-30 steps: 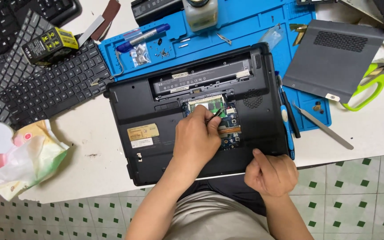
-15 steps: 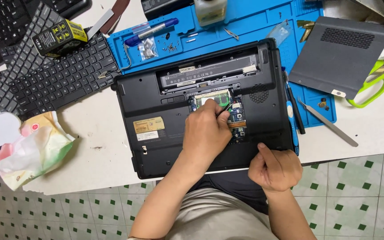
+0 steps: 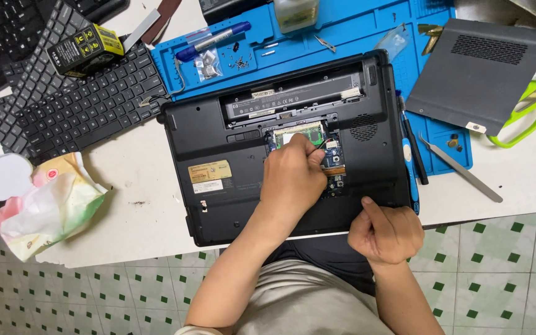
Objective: Technician disassembling a laptop, disconnecting internal ribbon cables and cleaning the motherboard area with a brush.
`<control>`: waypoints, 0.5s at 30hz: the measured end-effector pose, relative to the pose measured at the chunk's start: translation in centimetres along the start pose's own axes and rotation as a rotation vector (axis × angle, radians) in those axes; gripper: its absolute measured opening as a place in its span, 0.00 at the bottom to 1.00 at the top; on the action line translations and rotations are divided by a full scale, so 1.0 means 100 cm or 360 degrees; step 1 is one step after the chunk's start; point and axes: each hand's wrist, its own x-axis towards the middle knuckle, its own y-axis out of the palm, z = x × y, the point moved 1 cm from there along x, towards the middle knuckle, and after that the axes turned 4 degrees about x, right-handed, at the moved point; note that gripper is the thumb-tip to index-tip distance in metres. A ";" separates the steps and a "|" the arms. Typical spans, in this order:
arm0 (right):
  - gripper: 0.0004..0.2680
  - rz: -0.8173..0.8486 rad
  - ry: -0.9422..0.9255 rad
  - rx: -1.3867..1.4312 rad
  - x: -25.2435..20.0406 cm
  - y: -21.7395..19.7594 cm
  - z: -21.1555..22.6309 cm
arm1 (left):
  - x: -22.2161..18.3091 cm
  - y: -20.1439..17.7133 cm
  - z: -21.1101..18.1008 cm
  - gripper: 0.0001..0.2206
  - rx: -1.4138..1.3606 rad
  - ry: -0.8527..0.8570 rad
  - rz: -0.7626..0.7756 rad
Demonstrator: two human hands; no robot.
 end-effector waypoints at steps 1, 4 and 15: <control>0.06 0.0001 0.0000 0.0004 0.000 -0.001 -0.001 | 0.001 0.000 -0.001 0.08 0.0000 -0.0003 -0.0002; 0.04 0.0061 -0.0024 0.0011 -0.002 -0.002 -0.002 | 0.003 -0.002 -0.005 0.08 0.0014 0.0026 0.0000; 0.05 0.0010 0.0004 0.0012 0.001 -0.001 0.001 | 0.002 -0.020 -0.026 0.11 0.0307 -0.0067 0.0270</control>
